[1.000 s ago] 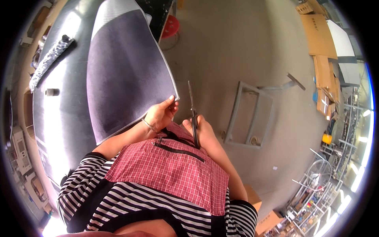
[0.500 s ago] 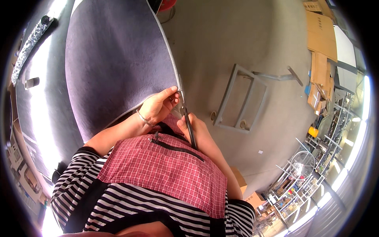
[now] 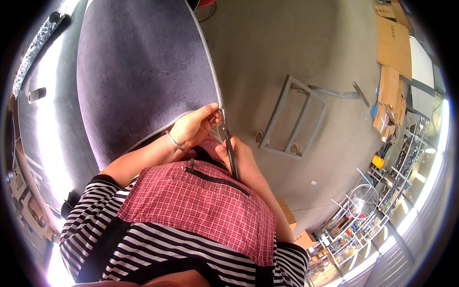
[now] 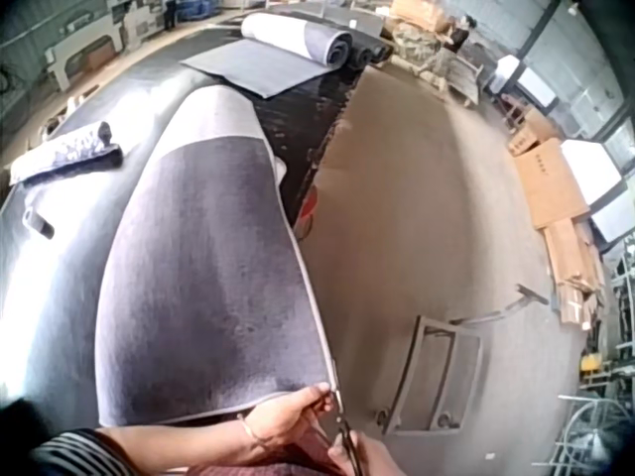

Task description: The person cuts a large piece of material using shears, rolls the material into a cylinder, and secures it while standing at a work table.

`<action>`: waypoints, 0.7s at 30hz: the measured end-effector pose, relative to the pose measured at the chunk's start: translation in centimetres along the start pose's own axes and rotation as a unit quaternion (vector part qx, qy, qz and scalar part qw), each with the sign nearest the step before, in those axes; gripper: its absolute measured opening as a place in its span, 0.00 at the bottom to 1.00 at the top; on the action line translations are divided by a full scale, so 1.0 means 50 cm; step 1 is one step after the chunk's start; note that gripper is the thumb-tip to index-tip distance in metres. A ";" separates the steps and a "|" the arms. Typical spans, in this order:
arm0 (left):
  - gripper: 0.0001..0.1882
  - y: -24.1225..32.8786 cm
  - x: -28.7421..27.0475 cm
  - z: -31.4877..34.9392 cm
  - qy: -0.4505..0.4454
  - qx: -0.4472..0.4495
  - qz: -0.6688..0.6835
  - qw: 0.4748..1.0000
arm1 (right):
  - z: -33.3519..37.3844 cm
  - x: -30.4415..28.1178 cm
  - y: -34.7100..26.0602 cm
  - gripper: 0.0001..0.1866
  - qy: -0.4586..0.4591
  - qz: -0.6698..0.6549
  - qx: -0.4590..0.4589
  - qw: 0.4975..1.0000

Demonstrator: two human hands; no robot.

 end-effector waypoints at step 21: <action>0.11 0.011 0.007 0.009 -0.010 -0.013 0.005 1.000 | 0.002 -0.002 -0.059 0.33 0.074 0.165 -0.089 0.980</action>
Point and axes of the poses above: each hand's wrist, its own z-axis away from the middle knuckle, its own x-axis out of the palm, y = z × x, the point moved 2 cm from there along -z, towards the middle knuckle, and after that the axes turned 6 degrees about y, right-handed, at the moved point
